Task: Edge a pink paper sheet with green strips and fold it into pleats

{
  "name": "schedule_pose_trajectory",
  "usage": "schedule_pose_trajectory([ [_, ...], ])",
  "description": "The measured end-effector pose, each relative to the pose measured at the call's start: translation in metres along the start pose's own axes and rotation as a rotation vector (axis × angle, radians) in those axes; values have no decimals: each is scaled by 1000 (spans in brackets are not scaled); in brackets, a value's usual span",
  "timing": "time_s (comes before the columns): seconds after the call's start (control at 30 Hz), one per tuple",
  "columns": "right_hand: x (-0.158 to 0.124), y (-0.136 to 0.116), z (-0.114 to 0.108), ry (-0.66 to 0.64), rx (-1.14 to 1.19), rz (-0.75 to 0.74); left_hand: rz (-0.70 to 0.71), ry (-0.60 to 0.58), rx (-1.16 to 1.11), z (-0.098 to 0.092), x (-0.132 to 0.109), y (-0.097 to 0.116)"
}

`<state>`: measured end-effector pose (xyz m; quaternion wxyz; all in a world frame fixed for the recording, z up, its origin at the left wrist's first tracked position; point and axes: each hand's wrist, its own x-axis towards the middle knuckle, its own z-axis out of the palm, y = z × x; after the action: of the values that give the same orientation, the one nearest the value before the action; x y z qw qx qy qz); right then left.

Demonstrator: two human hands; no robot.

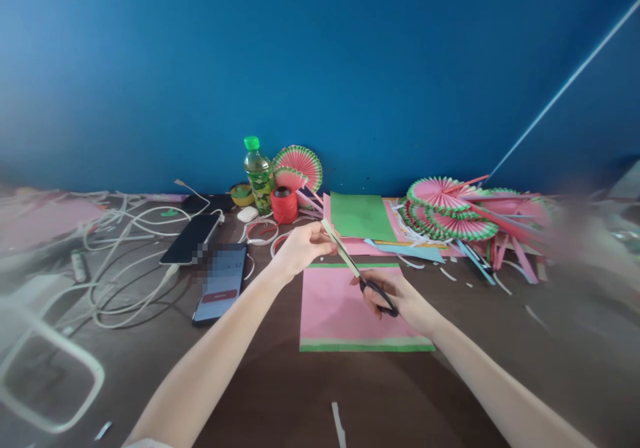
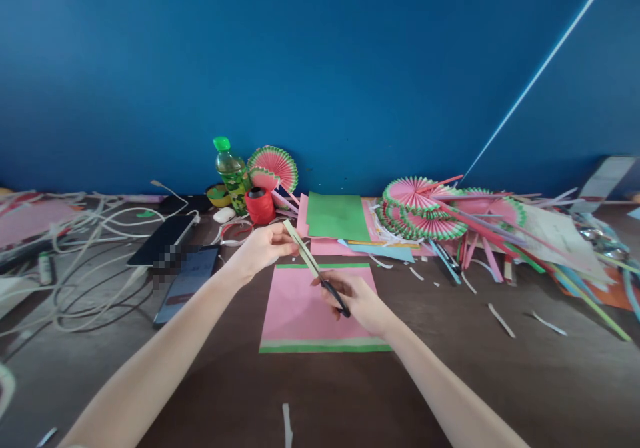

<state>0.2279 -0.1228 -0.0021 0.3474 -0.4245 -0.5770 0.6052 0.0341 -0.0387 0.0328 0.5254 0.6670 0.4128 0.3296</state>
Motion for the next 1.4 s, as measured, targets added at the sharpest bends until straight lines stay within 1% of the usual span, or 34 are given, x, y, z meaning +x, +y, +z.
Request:
schedule_pose_trajectory([
  [0.4,1,-1,1,19,8,13,-11,-20,-46,0,0,0],
  [0.6,0,-1,2,32,20,4,-12,-30,-31,0,0,3],
  [0.67,0,-1,3,39,19,1,-2,-12,-43,0,-1,5],
  [0.83,0,3,3,26,25,4,22,130,-61,-2,-2,11],
  [0.9,0,6,2,23,30,10,16,161,-59,-2,-2,11],
  [1.03,0,6,2,29,23,24,-2,178,-59,-2,-1,10],
  [1.4,0,1,5,47,37,41,-13,170,-77,-3,-1,11],
])
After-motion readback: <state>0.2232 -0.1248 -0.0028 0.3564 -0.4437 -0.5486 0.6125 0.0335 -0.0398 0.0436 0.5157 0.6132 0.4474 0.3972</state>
